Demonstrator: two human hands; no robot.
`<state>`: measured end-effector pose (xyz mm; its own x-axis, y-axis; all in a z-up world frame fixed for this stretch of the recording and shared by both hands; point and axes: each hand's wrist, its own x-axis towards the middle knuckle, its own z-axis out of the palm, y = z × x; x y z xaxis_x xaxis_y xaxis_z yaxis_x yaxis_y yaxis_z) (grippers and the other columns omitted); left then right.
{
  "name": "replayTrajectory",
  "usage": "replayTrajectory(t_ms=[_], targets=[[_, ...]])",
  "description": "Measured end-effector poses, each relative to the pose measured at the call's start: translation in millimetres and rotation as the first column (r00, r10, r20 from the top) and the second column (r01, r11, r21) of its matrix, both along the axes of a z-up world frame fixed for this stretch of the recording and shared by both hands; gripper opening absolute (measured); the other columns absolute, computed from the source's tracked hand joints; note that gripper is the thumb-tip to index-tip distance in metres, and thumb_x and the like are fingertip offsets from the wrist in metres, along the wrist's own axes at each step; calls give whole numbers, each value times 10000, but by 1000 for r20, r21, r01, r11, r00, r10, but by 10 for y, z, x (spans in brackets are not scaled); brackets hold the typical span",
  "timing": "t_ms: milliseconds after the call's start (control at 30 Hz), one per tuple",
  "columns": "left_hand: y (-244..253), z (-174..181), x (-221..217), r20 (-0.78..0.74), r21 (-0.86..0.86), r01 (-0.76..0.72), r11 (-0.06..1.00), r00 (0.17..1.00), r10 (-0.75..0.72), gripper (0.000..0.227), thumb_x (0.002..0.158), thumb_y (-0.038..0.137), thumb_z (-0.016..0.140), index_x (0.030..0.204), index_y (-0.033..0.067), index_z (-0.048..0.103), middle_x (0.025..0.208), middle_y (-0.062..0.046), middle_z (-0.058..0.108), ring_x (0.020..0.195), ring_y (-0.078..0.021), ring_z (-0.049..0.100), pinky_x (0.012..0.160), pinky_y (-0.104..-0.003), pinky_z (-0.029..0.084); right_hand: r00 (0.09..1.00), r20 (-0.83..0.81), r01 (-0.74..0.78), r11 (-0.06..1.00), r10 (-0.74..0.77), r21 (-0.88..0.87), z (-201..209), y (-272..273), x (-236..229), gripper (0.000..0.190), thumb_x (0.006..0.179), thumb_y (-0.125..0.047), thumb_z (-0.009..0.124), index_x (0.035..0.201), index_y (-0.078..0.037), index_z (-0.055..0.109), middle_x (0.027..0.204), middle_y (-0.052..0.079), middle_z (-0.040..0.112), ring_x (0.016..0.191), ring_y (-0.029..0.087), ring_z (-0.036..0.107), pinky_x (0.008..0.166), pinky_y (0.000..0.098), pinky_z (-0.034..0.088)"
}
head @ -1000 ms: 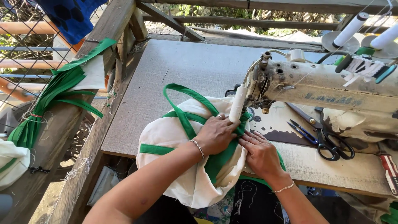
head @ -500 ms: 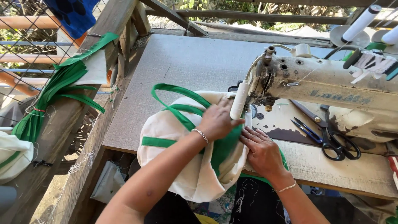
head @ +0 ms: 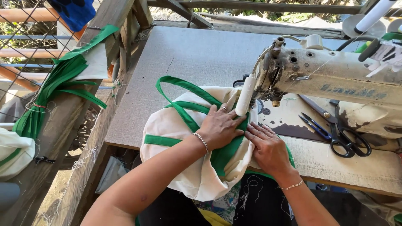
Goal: Using an industrial sewing machine to attach green fabric straps to a white canvas tote bag, involving precise alignment and feeding of the material.
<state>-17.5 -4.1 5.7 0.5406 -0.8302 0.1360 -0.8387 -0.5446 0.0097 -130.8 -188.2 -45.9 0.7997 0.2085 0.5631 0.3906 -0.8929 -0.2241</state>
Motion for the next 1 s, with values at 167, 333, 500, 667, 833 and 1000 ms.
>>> replayTrajectory(t_ms=[167, 333, 500, 667, 833, 1000], targets=[[86, 114, -89, 60, -129, 99, 987, 994, -92, 571, 991, 486, 475, 1451, 164, 579, 1138, -172, 676, 1030, -459, 653, 771, -536, 421, 998, 48, 42, 998, -40, -43, -8, -2, -30, 358, 919, -73, 566, 1186, -184, 777, 1267, 89, 739, 1240, 294, 667, 1049, 445, 530], [41, 1, -43, -75, 7, 1, 1000, 997, -1, 558, 993, 521, 450, 1513, 325, 502, 1428, -106, 581, 1139, -414, 597, 776, -499, 416, 997, 49, 56, 996, -53, -66, 78, 33, -55, 361, 935, -72, 546, 1188, -184, 777, 1264, 97, 737, 1246, 308, 664, 1064, 461, 519], [2, 23, -28, -103, 75, -24, 997, 994, 32, 584, 972, 553, 467, 1529, 380, 468, 1507, -77, 527, 1208, -399, 571, 815, -507, 426, 998, 18, 69, 995, -68, -70, -24, -16, -32, 367, 924, -93, 547, 1179, -216, 781, 1230, 57, 751, 1232, 277, 673, 1060, 450, 527], [-11, -100, 25, -132, 52, -37, 998, 990, 44, 697, 950, 656, 432, 1508, 243, 492, 1477, -85, 531, 1226, -407, 547, 893, -525, 415, 999, -34, 13, 996, -15, -83, 17, -104, -41, 395, 891, -100, 573, 1196, -248, 776, 1234, 51, 752, 1213, 279, 683, 1005, 451, 561], [-20, -98, -14, -50, 23, 17, 1000, 999, -16, 671, 966, 639, 418, 1443, 192, 571, 1398, -48, 592, 1278, -370, 508, 980, -545, 349, 999, 10, -33, 997, 34, -72, 179, -113, -92, 370, 909, -107, 623, 1222, -245, 764, 1289, 59, 727, 1238, 302, 666, 986, 449, 564], [-5, -56, -67, 120, -44, 170, 984, 979, -164, 560, 991, 521, 460, 1357, 145, 656, 1309, -18, 661, 1396, -309, 413, 1186, -585, 129, 997, 26, -66, 998, 66, -2, 203, -110, -107, 385, 936, -100, 622, 1276, -240, 738, 1317, 74, 713, 1248, 332, 652, 949, 468, 576]])
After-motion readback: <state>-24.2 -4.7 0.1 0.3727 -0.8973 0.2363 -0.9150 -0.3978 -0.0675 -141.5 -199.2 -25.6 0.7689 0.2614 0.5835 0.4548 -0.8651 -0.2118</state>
